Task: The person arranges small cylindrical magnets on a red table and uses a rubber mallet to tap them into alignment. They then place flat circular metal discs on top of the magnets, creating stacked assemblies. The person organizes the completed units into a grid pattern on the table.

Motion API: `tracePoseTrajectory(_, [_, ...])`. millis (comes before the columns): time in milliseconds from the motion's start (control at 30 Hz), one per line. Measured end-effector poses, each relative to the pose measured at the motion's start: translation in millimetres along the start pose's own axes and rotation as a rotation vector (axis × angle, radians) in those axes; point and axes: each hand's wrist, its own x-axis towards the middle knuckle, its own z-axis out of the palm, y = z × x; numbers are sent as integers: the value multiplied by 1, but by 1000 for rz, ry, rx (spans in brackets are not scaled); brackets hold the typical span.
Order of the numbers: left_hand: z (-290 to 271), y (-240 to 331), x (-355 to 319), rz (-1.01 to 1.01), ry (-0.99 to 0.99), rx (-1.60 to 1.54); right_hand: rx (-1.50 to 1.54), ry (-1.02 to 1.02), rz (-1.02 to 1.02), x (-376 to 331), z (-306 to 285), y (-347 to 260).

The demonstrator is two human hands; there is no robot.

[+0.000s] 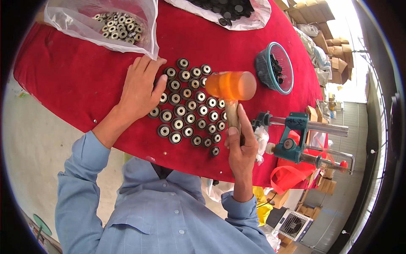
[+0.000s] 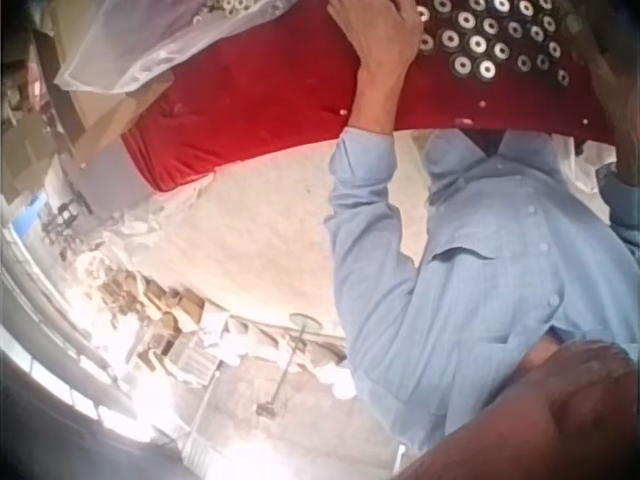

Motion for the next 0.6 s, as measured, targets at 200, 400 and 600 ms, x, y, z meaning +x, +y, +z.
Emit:
tracePoseTrajectory(200, [4,-3,2,-36,-22,-38,-42,-85,1,24,22,-12])
tracePoseTrajectory(400, [6,-4,0,-15,-14,-15,105,101,45,29,3,-18])
tracePoseTrajectory(600, [7,-4,3,-21,-19,-32,-42,-23,44,41,5,7])
